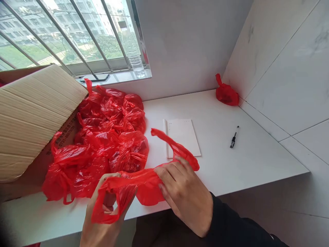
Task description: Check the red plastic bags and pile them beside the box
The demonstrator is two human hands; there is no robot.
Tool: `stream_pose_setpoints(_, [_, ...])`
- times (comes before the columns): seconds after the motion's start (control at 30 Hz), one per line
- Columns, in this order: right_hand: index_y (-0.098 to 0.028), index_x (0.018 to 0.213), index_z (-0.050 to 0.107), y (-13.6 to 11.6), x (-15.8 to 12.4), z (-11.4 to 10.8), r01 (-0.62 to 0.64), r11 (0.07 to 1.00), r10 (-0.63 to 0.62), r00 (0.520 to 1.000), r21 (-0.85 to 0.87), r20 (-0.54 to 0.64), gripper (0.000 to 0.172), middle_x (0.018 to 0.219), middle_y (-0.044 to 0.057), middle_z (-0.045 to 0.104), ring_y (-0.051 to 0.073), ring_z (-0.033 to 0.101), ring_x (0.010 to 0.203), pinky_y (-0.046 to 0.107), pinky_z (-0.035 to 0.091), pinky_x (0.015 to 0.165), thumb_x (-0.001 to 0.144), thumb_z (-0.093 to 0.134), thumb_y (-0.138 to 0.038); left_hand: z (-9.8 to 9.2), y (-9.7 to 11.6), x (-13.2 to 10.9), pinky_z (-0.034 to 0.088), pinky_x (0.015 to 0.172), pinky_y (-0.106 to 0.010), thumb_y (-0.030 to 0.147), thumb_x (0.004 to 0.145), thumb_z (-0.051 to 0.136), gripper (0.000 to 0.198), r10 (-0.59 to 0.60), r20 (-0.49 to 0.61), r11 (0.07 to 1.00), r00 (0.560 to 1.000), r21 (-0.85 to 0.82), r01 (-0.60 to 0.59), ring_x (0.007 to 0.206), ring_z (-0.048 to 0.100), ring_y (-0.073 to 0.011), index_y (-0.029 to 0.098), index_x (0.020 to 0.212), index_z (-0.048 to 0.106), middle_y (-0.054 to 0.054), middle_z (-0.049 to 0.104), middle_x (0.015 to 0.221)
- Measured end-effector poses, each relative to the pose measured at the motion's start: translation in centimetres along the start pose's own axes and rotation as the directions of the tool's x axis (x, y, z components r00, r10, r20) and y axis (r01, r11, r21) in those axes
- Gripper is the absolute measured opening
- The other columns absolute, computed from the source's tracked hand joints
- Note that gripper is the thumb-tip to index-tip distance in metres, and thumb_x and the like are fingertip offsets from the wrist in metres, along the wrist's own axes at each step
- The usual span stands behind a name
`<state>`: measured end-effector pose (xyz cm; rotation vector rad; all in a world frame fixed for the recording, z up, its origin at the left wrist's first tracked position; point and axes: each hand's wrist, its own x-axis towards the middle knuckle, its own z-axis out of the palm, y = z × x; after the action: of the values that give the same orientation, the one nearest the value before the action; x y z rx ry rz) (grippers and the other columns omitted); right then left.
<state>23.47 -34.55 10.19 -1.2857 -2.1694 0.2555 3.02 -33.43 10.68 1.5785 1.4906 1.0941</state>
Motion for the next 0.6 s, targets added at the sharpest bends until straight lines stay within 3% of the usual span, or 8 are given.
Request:
stream_pose_setpoints(0.13, [-0.022,0.117,0.06,0.4,-0.7,0.0,-0.08,0.997,0.08,0.997,-0.005,-0.008,0.027,0.103,0.006,0.066,0.025,0.062,0.095,0.044,0.053,0.083,0.097,0.048,-0.009,0.2,-0.4,-0.1,0.055,0.068,-0.021,0.041,0.09,0.065,0.021,-0.047,-0.052,0.998,0.998,-0.055,0.045,0.078,0.064,-0.015,0.025,0.101,0.057,0.0,0.066,0.093])
stream_pose_setpoints(0.23, [-0.022,0.113,0.06,-0.2,-1.0,-0.9,-0.095,0.995,0.096,0.995,0.039,-0.018,0.019,0.097,0.005,0.065,0.022,0.064,0.086,0.037,0.052,0.071,0.1,0.047,-0.015,-0.1,-0.5,-0.1,0.056,0.071,-0.021,0.045,0.092,0.062,0.025,-0.13,-0.078,0.977,0.988,-0.177,0.115,0.084,0.065,-0.0158,0.027,0.109,0.058,-0.001,0.066,0.101])
stream_pose_setpoints(0.33, [-0.022,0.089,0.058,-0.7,-1.1,-1.2,-0.117,0.99,0.108,0.987,0.075,0.119,0.024,0.075,0.0,0.063,0.017,0.062,0.064,0.033,0.047,0.056,0.103,0.04,-0.022,-0.1,-0.5,0.0,0.056,0.074,-0.022,0.047,0.091,0.064,0.029,-0.215,-0.004,0.919,0.977,-0.34,0.201,0.088,0.066,-0.0165,0.028,0.111,0.06,-0.003,0.067,0.106])
stream_pose_setpoints(0.4, [-0.023,0.078,0.054,-0.5,-1.2,-0.7,-0.121,0.992,0.124,0.971,-0.028,0.206,0.03,0.064,-0.001,0.06,0.017,0.059,0.052,0.034,0.04,0.048,0.102,0.036,-0.021,0.1,-0.6,-0.1,0.056,0.073,-0.023,0.048,0.087,0.069,0.033,-0.257,0.099,0.844,0.961,-0.462,0.273,0.084,0.066,-0.0168,0.027,0.111,0.061,-0.003,0.068,0.1])
stream_pose_setpoints(0.47, [-0.022,0.085,0.056,0.1,-1.3,0.0,-0.116,0.982,0.15,0.96,-0.152,0.238,0.027,0.059,-0.001,0.061,0.019,0.059,0.045,0.036,0.038,0.044,0.1,0.034,-0.018,0.5,-0.8,-0.2,0.055,0.068,-0.022,0.045,0.082,0.074,0.039,-0.304,0.2,0.758,0.931,-0.541,0.364,0.073,0.064,-0.0147,0.026,0.113,0.061,-0.001,0.068,0.087])
stream_pose_setpoints(0.53, [-0.015,0.111,0.058,0.8,-1.3,0.5,-0.136,0.966,0.182,0.961,-0.22,0.207,0.027,0.061,0.001,0.064,0.021,0.062,0.045,0.035,0.04,0.042,0.098,0.033,-0.016,0.9,-1.2,-0.5,0.053,0.062,-0.02,0.041,0.081,0.076,0.042,-0.355,0.279,0.696,0.892,-0.559,0.451,0.064,0.06,-0.0124,0.027,0.117,0.06,0.001,0.066,0.078])
stream_pose_setpoints(0.6, [-0.007,0.135,0.045,1.4,-1.1,0.7,-0.146,0.952,0.195,0.967,-0.268,0.165,0.041,0.068,0.004,0.068,0.023,0.065,0.049,0.035,0.044,0.043,0.096,0.038,-0.016,1.2,-1.5,-1.0,0.054,0.061,-0.022,0.042,0.083,0.073,0.042,-0.393,0.307,0.656,0.867,-0.567,0.498,0.065,0.062,-0.0135,0.028,0.12,0.06,-0.001,0.07,0.085])
